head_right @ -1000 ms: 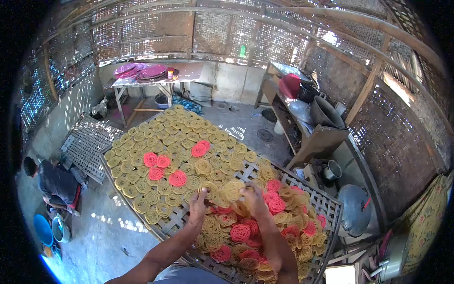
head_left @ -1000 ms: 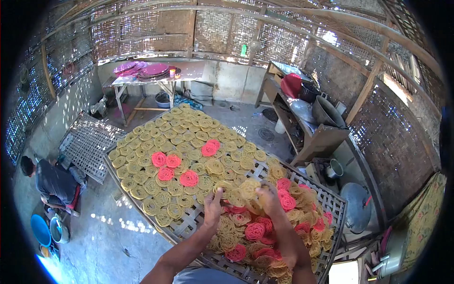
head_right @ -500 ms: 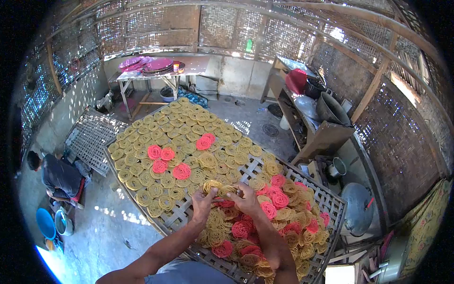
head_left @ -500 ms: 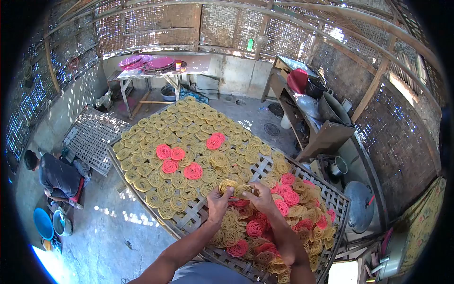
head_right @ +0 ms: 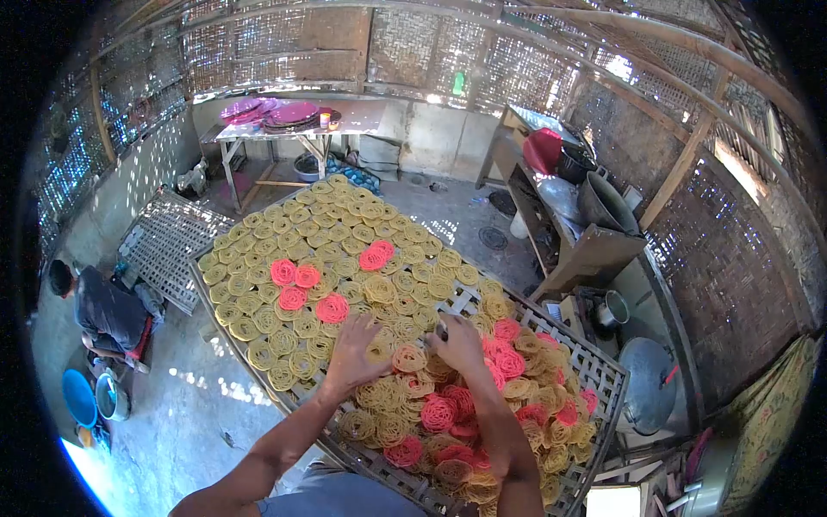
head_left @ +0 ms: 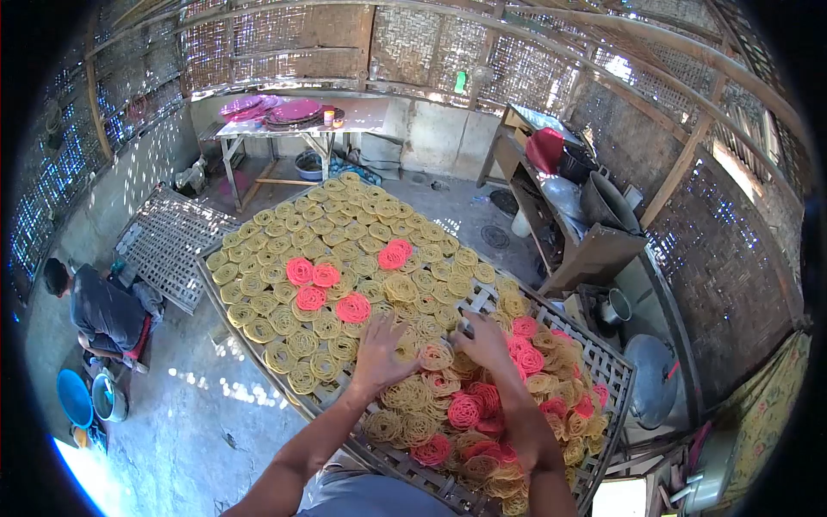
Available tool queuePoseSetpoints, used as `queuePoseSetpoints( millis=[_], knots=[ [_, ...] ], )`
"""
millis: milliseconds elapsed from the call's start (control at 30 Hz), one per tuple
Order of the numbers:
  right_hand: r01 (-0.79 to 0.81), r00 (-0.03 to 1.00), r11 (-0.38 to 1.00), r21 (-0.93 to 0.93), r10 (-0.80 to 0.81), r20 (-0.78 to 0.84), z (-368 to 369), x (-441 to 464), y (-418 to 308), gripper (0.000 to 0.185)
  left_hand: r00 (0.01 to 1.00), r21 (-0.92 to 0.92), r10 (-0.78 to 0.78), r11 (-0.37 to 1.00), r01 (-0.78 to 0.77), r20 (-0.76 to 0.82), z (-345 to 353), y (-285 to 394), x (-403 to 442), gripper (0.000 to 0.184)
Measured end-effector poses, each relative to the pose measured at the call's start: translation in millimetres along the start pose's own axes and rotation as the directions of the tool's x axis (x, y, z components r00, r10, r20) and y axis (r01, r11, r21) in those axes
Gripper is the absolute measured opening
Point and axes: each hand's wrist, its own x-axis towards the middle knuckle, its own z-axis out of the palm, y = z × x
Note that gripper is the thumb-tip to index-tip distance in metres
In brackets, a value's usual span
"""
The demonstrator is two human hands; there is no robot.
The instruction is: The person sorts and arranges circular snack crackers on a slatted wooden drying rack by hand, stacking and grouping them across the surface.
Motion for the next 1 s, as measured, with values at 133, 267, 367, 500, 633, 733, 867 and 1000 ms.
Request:
queuePoseSetpoints(
  millis=[133,267,367,500,633,733,867,1000],
  knots=[
    [0.202,0.976,0.966,-0.158,-0.185,0.119,37,29,21,0.084,0.955,0.153,0.067,0.982,-0.115,0.287,15,-23,-10,0.085],
    [0.235,0.954,0.958,-0.165,-0.195,0.228,32,37,19,0.081,0.953,0.062,0.102,0.99,-0.125,0.285,13,-39,-8,0.081],
    [0.31,0.939,0.949,-0.056,-0.296,0.174,30,41,31,0.074,0.976,-0.016,0.117,0.993,-0.116,0.184,15,-42,-4,0.075],
    [0.28,0.96,0.951,0.129,-0.275,-0.057,39,37,37,0.068,0.994,-0.127,0.1,0.988,-0.093,0.049,11,-44,0,0.071],
    [-0.063,0.987,0.83,0.554,0.133,-0.088,59,50,47,0.057,0.988,0.009,0.153,0.988,-0.153,-0.011,11,-27,-5,0.072],
    [-0.243,0.955,0.602,0.761,0.284,0.08,71,49,37,0.044,0.983,-0.117,0.18,0.976,-0.183,-0.033,18,-26,-6,0.074],
    [-0.257,0.965,0.467,0.846,0.17,0.199,72,54,30,0.033,0.998,-0.349,0.04,0.936,-0.051,-0.039,18,-18,-9,0.076],
    [-0.156,0.983,0.163,0.974,0.122,0.137,42,32,-10,0.024,0.987,-0.436,-0.118,0.898,0.06,-0.107,1,-4,-8,0.077]
  ],
)
